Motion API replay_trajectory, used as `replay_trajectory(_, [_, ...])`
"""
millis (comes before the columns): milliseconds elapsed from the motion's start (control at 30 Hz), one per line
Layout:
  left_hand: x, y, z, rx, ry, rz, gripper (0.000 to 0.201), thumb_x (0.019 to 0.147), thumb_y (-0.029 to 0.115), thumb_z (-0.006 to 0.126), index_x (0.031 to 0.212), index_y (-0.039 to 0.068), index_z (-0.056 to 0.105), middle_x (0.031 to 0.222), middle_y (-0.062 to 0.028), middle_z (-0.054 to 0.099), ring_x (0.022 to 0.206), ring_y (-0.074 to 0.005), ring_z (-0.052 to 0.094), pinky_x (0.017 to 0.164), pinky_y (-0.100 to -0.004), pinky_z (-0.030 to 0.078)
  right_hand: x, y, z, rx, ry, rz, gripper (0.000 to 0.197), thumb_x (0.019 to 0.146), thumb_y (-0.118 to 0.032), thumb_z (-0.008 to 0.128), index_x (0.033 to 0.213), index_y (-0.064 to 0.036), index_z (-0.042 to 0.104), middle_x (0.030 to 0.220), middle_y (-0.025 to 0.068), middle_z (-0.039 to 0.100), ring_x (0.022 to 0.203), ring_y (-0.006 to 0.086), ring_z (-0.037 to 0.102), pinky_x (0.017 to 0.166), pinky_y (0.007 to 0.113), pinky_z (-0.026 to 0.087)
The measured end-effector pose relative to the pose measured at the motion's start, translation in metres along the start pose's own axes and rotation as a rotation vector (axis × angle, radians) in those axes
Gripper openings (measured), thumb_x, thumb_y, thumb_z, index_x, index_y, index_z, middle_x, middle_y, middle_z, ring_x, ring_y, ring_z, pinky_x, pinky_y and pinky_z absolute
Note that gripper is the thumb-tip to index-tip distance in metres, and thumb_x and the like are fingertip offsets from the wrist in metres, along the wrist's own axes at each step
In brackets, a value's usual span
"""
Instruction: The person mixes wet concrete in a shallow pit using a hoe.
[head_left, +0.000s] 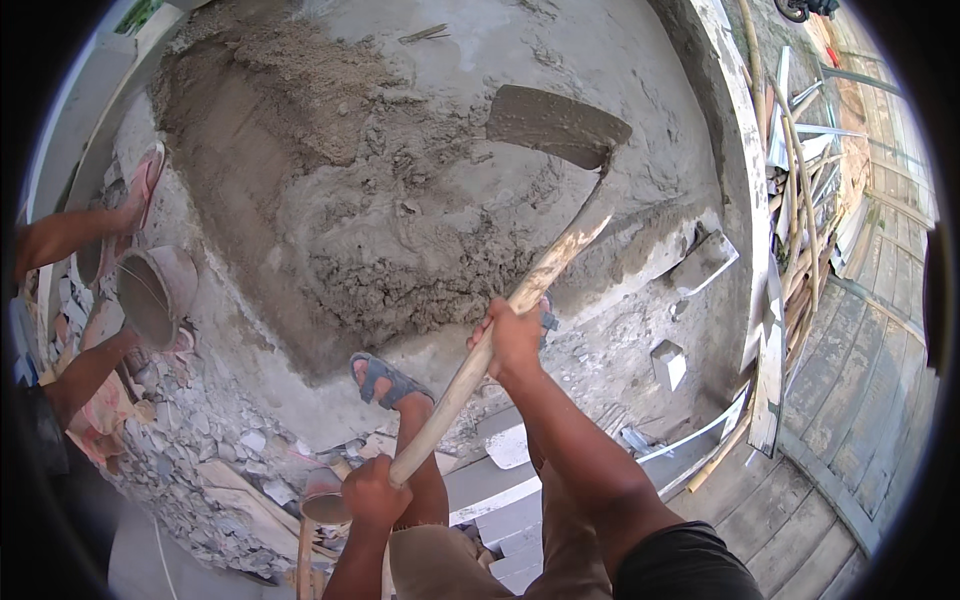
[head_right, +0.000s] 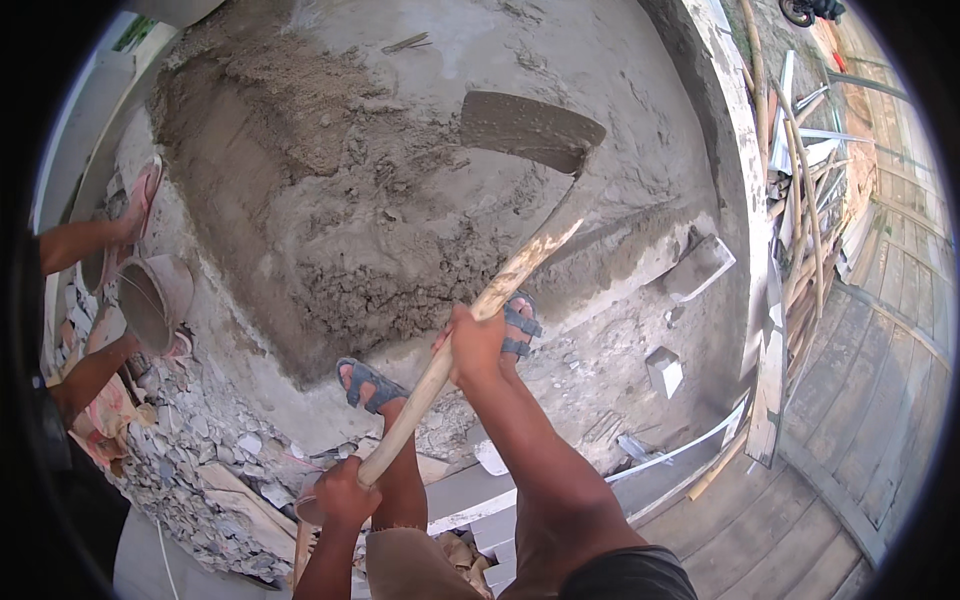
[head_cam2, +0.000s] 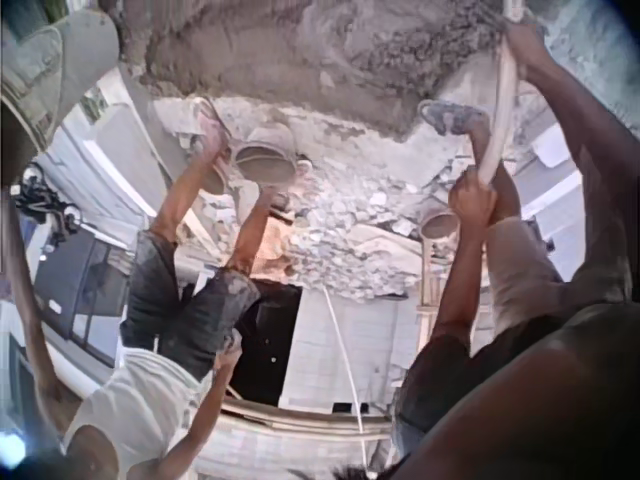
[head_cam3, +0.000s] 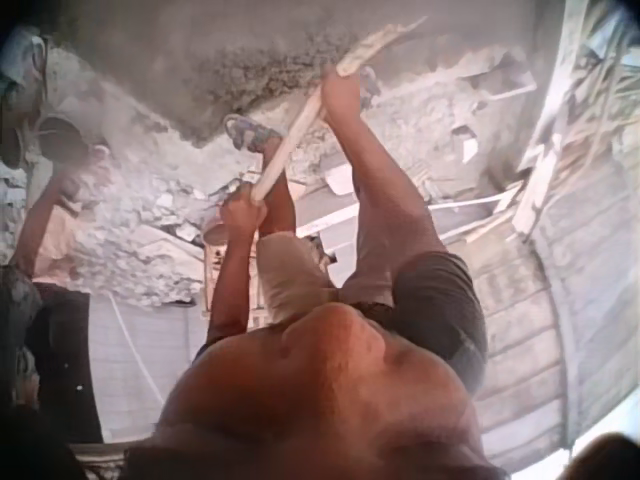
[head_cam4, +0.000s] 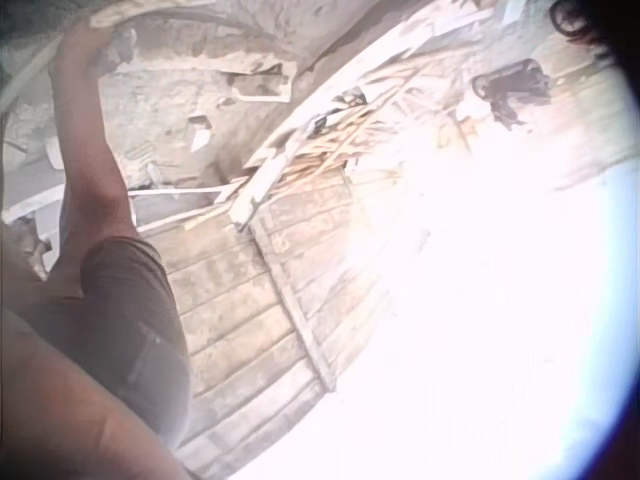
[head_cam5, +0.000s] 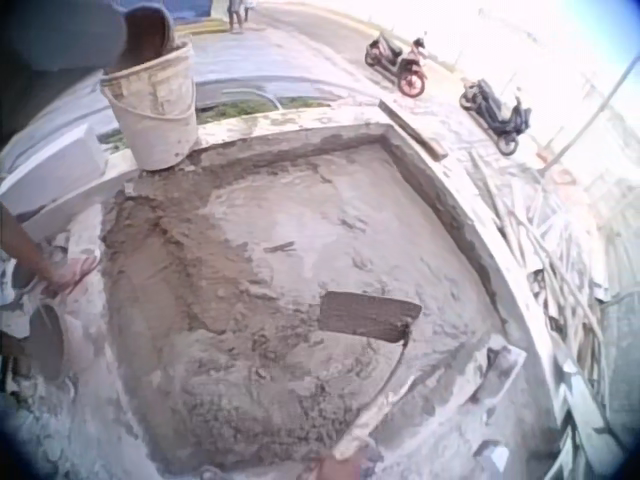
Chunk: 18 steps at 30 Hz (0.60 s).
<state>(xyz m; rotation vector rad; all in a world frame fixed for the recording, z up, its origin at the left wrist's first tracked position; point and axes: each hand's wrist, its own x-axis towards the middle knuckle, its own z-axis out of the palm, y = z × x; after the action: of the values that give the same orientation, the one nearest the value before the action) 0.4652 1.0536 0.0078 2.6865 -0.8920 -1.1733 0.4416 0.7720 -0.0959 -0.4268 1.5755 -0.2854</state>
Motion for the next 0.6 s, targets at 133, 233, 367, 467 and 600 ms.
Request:
replay_trajectory(133, [0.123,0.147,0.009,-0.097,-0.158,0.065,0.022,0.067,0.012,0.071,0.085,0.010,0.060,0.082,-0.0113,0.068,0.076,-0.0327,0.069,0.064,-0.0428,0.053,0.148,-0.125,-0.065,-0.047,0.073,-0.068,0.008,0.079,-0.004,0.052,0.078,0.0001,0.045,0.063,0.0098,0.045,0.047,0.0227,0.047,0.042,0.040,0.045])
replay_trajectory(233, [0.129,0.156,-0.001,-0.012,-0.300,0.021,0.022,0.068,0.013,0.070,0.088,0.009,0.061,0.083,-0.0132,0.069,0.077,-0.0320,0.070,0.065,-0.0422,0.054,0.174,-0.099,-0.080,-0.089,0.151,0.038,0.007,0.082,-0.005,0.051,0.078,-0.0012,0.046,0.064,0.0097,0.045,0.049,0.0227,0.047,0.044,0.039,0.045])
replay_trajectory(367, [0.097,0.065,0.015,0.019,-0.249,0.157,0.022,0.069,0.014,0.069,0.088,0.007,0.060,0.076,-0.0166,0.069,0.073,-0.0330,0.070,0.066,-0.0432,0.055,0.145,-0.003,-0.081,-0.060,0.249,0.203,0.007,0.084,-0.007,0.050,0.081,-0.0018,0.048,0.064,0.0097,0.046,0.049,0.0242,0.048,0.046,0.043,0.048])
replay_trajectory(467, [0.074,0.012,-0.030,0.125,-0.361,0.118,0.020,0.068,0.015,0.071,0.083,0.005,0.060,0.071,-0.0168,0.068,0.069,-0.0335,0.070,0.066,-0.0439,0.055,0.097,0.055,-0.041,0.021,0.256,0.290,0.011,0.087,-0.009,0.053,0.083,-0.0004,0.048,0.066,0.0108,0.047,0.048,0.0235,0.049,0.046,0.044,0.048])
replay_trajectory(600, [0.034,-0.067,-0.081,0.260,-0.354,0.044,0.023,0.065,0.018,0.074,0.079,0.006,0.059,0.073,-0.0161,0.067,0.067,-0.0341,0.068,0.063,-0.0444,0.054,0.027,0.128,0.024,0.029,0.262,0.335,0.012,0.086,-0.011,0.054,0.089,-0.0018,0.047,0.065,0.0093,0.046,0.048,0.0229,0.048,0.043,0.042,0.045])
